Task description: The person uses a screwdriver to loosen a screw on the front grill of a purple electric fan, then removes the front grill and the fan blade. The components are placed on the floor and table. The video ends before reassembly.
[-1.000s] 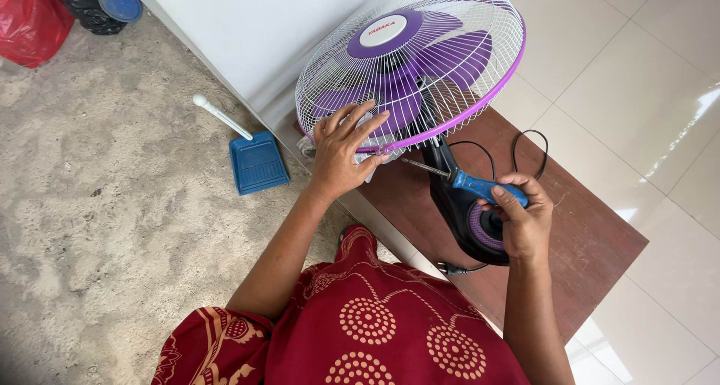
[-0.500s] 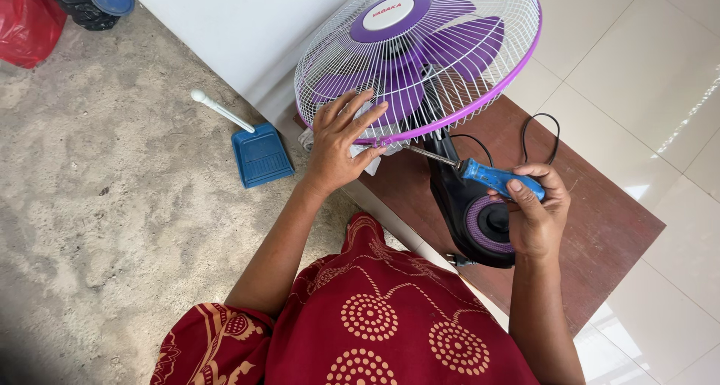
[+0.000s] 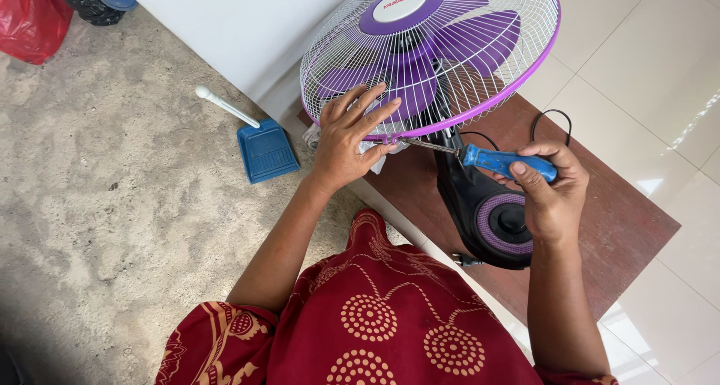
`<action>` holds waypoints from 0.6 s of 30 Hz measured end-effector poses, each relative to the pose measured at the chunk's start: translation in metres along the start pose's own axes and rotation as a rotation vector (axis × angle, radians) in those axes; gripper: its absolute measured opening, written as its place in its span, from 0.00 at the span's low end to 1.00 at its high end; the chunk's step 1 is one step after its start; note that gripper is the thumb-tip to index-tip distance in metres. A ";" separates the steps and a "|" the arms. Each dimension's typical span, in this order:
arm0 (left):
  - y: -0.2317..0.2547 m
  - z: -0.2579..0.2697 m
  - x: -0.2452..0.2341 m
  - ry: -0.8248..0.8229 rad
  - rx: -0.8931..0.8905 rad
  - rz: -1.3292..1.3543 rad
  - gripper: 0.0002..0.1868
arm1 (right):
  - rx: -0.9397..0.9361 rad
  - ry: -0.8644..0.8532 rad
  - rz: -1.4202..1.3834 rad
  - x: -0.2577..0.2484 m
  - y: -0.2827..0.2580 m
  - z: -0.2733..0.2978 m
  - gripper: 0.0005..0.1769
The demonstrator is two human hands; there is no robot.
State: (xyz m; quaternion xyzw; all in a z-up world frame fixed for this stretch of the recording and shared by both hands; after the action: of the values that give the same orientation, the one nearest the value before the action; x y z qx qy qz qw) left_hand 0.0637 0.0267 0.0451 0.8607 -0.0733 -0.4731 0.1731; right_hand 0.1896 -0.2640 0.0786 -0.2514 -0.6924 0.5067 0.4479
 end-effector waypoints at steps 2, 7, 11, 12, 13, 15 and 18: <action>0.000 -0.001 0.000 -0.002 0.004 -0.011 0.44 | 0.003 -0.023 0.006 0.003 -0.002 -0.003 0.08; -0.001 -0.001 0.001 -0.005 0.011 -0.003 0.44 | -0.006 -0.094 0.038 0.008 -0.008 -0.011 0.07; -0.001 -0.001 0.001 -0.003 -0.003 0.005 0.43 | -0.028 -0.149 0.138 0.009 -0.015 -0.017 0.08; -0.001 -0.001 0.001 -0.004 -0.009 0.002 0.43 | -0.039 -0.166 0.174 0.010 -0.018 -0.018 0.08; -0.001 -0.002 0.001 -0.002 -0.007 0.008 0.43 | -0.039 -0.168 0.207 0.009 -0.019 -0.018 0.08; 0.000 -0.002 0.000 0.002 -0.005 0.019 0.43 | -0.039 -0.174 0.272 0.008 -0.021 -0.017 0.08; 0.000 -0.002 -0.001 0.005 0.001 0.004 0.43 | -0.025 -0.170 0.263 0.009 -0.018 -0.012 0.09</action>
State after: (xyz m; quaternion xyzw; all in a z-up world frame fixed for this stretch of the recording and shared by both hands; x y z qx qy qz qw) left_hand 0.0648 0.0271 0.0474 0.8618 -0.0748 -0.4707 0.1736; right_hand 0.1979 -0.2579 0.0998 -0.3014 -0.6951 0.5719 0.3145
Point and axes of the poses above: each hand's wrist, its own z-axis away from the middle knuckle, its own x-axis out of the palm, y = z × x, the point moved 6 cm from there along -z, towards the middle knuckle, and after that the axes turned 11 degrees about -z, right-handed, at the moved point
